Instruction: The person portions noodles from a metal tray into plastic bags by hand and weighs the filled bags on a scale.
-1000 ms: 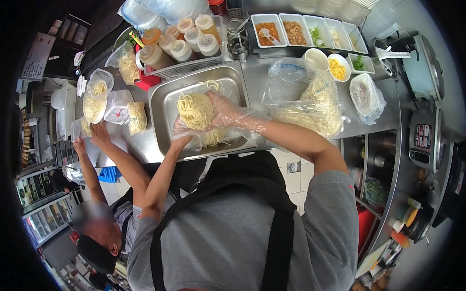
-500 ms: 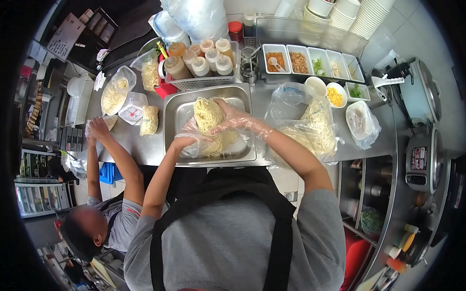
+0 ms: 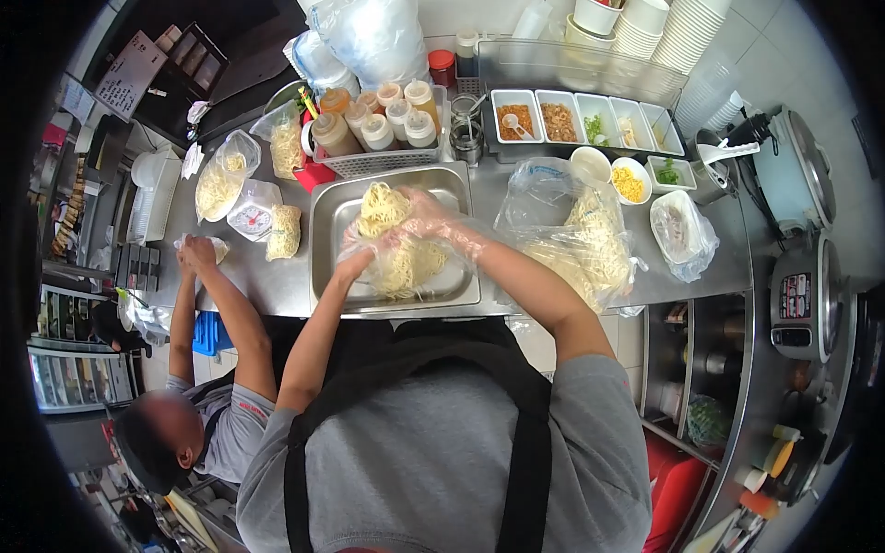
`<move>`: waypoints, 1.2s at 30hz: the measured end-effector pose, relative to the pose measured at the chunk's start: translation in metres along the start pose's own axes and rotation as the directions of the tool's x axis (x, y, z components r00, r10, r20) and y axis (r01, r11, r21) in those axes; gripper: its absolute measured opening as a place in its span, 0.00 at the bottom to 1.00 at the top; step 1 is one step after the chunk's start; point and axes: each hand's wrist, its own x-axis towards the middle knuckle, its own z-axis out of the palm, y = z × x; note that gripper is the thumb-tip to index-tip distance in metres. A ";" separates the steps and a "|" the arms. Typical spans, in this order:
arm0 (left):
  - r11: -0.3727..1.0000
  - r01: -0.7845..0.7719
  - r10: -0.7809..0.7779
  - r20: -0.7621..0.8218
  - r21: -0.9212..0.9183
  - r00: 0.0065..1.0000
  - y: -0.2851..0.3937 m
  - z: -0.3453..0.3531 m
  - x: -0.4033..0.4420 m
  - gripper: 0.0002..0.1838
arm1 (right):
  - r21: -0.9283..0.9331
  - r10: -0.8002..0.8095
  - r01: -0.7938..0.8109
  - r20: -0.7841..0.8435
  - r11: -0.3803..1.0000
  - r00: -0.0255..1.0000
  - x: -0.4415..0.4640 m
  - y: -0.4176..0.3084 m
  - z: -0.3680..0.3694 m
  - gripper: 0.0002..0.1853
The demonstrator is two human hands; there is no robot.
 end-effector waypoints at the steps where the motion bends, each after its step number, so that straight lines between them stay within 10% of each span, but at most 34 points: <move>1: 0.997 -0.005 0.007 0.034 -0.076 0.999 -0.007 -0.003 0.001 0.34 | -0.064 -0.012 0.010 -0.019 0.998 1.000 0.003 0.003 0.002 0.52; 4: 0.978 0.029 -0.021 0.043 -0.206 0.999 -0.008 -0.006 -0.005 0.35 | -0.278 0.009 -0.032 -0.085 0.960 0.996 -0.006 -0.014 0.003 0.54; 8: 0.992 0.088 -0.087 -0.014 0.093 0.996 0.021 0.005 -0.030 0.41 | -0.018 -0.054 0.058 0.162 0.998 0.985 -0.023 0.017 -0.004 0.60; 12: 0.995 0.031 -0.009 0.217 -0.099 0.976 -0.009 0.004 -0.034 0.48 | -0.063 0.034 -0.017 0.280 0.998 0.959 -0.029 0.011 -0.009 0.67; 18: 0.997 -0.038 0.026 0.188 0.065 0.982 0.011 0.005 -0.035 0.50 | -0.091 -0.074 0.085 0.119 0.992 0.990 -0.043 -0.011 0.003 0.70; 23: 0.928 -0.360 0.352 0.083 0.102 0.932 0.036 0.005 -0.039 0.48 | -0.519 -0.475 0.416 0.020 0.747 0.880 -0.057 -0.028 0.012 0.51; 36: 0.378 -0.546 0.650 0.205 0.747 0.731 0.005 -0.003 -0.028 0.27 | -0.555 -0.698 0.584 0.007 0.593 0.716 -0.050 0.014 0.008 0.37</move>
